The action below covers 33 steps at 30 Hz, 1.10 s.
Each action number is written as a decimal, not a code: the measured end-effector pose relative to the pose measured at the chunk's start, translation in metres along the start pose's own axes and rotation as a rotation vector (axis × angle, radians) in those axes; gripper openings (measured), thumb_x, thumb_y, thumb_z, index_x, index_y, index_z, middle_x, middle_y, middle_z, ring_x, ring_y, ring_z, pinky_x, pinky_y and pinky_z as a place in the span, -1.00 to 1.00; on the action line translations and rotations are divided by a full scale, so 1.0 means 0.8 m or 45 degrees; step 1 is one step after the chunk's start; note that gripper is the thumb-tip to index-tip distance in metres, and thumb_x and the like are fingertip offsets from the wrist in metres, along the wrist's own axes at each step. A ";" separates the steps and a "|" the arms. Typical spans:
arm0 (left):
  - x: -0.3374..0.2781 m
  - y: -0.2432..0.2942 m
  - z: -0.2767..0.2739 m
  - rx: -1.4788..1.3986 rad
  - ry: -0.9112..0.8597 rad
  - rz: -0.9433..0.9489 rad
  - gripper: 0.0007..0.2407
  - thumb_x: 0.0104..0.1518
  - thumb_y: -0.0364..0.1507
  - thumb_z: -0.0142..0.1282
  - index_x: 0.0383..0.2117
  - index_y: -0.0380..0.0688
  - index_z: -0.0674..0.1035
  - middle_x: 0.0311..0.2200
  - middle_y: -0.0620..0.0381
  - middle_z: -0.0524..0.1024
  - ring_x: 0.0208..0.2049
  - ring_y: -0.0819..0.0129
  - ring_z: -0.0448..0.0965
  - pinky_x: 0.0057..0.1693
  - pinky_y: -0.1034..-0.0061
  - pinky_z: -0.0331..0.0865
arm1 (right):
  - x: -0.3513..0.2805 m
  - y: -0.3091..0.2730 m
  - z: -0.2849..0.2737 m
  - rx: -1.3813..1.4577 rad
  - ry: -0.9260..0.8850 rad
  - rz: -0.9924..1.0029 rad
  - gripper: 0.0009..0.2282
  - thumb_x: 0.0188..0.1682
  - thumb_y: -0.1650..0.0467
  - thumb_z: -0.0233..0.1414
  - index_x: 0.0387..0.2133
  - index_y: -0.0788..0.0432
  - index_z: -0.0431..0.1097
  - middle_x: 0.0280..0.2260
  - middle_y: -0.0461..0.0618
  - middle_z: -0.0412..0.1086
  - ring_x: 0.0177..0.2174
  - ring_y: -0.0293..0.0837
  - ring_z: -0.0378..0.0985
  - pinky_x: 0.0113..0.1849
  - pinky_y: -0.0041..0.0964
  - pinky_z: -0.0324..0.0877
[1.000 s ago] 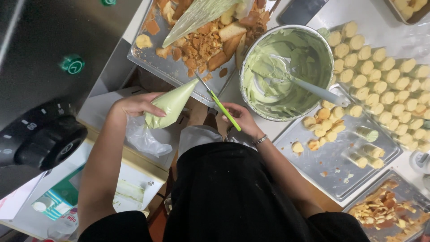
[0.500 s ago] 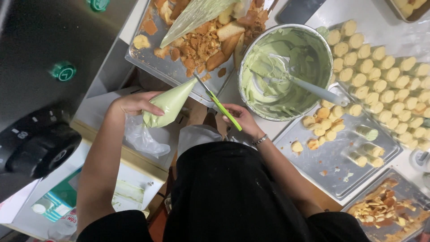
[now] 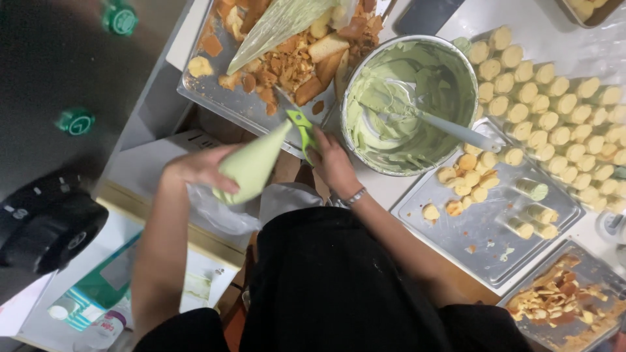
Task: Pipe green frosting into small pastry shells.
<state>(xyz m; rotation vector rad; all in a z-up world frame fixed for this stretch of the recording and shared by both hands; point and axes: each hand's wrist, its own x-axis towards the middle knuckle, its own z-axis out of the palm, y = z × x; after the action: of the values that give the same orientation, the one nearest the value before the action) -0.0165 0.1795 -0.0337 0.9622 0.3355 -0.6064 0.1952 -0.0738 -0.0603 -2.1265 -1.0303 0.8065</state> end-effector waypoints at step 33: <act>0.278 0.155 0.581 -0.646 -0.740 0.798 -0.41 0.33 -0.49 0.03 0.42 -0.18 -0.01 0.45 -0.05 0.09 0.46 0.04 0.04 0.42 0.10 0.20 | -0.132 -0.127 -0.231 0.891 1.798 -0.348 -0.64 0.22 0.34 -0.08 0.22 0.00 -0.04 0.26 0.01 0.13 0.26 -0.02 0.22 0.23 -0.04 0.19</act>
<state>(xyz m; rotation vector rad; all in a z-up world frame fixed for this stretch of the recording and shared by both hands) 0.2365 -0.2328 0.1829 0.3326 -0.3215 -0.1815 0.2343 -0.1611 0.1553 -1.3268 -0.1634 -0.4660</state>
